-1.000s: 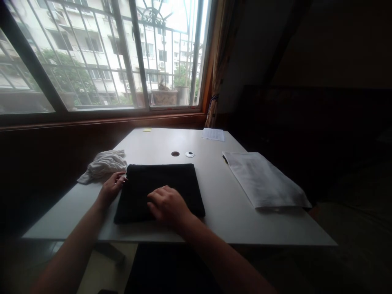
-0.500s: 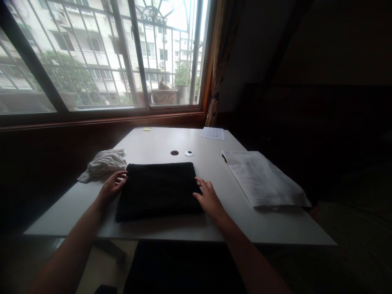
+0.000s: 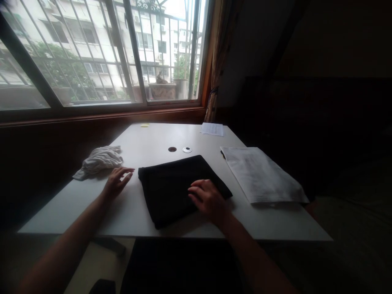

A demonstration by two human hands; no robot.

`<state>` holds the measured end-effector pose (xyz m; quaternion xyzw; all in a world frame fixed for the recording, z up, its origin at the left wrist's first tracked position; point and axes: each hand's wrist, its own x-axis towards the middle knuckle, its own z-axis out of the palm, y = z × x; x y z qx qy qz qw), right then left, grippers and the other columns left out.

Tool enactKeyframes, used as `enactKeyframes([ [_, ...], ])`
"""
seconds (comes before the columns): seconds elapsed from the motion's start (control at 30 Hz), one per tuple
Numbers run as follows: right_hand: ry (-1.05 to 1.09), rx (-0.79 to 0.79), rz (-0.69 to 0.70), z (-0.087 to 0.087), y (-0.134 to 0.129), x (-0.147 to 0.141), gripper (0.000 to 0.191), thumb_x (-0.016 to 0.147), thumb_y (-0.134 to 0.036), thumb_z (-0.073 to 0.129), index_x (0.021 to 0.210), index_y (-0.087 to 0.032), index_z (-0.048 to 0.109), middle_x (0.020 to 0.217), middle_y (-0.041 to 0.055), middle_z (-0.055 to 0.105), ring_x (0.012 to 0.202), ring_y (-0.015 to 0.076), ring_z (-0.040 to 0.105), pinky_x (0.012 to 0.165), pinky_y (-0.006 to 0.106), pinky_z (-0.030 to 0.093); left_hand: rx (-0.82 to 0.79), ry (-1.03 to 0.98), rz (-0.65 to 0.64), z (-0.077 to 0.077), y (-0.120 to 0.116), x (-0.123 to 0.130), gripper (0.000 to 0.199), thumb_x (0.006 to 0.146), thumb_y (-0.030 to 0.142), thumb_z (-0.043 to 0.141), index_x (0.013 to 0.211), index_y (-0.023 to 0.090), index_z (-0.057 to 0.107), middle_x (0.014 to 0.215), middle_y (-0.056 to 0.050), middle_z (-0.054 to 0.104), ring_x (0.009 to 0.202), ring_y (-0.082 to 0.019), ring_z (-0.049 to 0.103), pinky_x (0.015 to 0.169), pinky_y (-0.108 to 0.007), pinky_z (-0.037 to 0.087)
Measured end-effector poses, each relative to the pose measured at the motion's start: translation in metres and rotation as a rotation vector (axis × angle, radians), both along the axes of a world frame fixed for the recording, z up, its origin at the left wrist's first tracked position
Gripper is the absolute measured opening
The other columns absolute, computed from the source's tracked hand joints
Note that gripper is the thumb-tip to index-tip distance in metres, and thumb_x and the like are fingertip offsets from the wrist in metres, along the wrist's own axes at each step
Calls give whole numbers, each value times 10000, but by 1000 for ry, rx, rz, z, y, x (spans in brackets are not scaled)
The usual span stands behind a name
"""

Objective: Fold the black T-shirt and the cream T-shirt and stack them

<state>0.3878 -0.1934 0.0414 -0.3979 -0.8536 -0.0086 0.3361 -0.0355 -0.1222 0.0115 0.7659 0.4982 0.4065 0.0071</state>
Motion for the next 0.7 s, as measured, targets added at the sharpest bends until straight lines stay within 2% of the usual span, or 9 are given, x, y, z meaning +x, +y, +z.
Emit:
enactKeyframes([
  [0.07, -47, -58, 238, 2, -15, -28, 256, 967, -342, 651, 1199, -236, 679, 1196, 83, 647, 1101, 234, 583, 986, 391, 499, -18, 106, -19, 3, 9, 8, 306, 1016, 422, 484, 1166, 237, 676, 1143, -68, 691, 1079, -281, 579, 1002, -443, 440],
  [0.17, -153, -83, 388, -3, -28, -59, 441, 889, -469, 741, 1254, -241, 647, 1169, 73, 666, 1047, 234, 592, 939, 396, 504, -134, 202, -9, 8, 26, 21, 381, 1001, 450, 494, 1267, 225, 648, 1229, -87, 662, 1147, -305, 541, 1057, -456, 401],
  [0.23, -213, -78, 388, -11, -32, -70, 406, 870, -425, 769, 1214, -244, 652, 1120, 58, 676, 1000, 232, 596, 898, 391, 504, -230, 225, 28, 10, 36, 30, 423, 986, 459, 504, 1307, 216, 636, 1258, -94, 650, 1170, -313, 519, 1072, -452, 389],
  [0.3, -243, -64, 368, -19, -33, -74, 269, 887, -318, 744, 1129, -235, 661, 1054, 47, 677, 956, 225, 594, 863, 378, 503, -306, 241, 51, 9, 46, 39, 438, 968, 474, 523, 1302, 221, 651, 1242, -96, 658, 1173, -324, 508, 1068, -455, 389],
  [0.43, -200, -33, 373, -24, -35, -74, 105, 909, -238, 676, 1006, -212, 646, 949, 45, 660, 870, 214, 577, 811, 362, 509, -407, 256, 73, 10, 60, 48, 387, 891, 514, 605, 1123, 240, 748, 1145, -109, 676, 1154, -373, 500, 1023, -488, 404],
  [0.57, 2, -98, 378, -18, -35, -73, 133, 858, -172, 680, 968, -217, 621, 916, 42, 639, 853, 208, 568, 780, 343, 516, -487, 234, 82, 19, 70, 50, 346, 816, 544, 664, 927, 231, 765, 1054, -108, 680, 1108, -378, 532, 991, -486, 417],
  [0.7, 239, -169, 317, -11, -34, -73, 215, 802, -107, 663, 956, -235, 585, 927, 33, 616, 862, 201, 576, 764, 335, 520, -539, 180, 51, 32, 74, 55, 231, 772, 437, 699, 833, 215, 708, 945, -76, 684, 1011, -316, 596, 913, -400, 466],
])
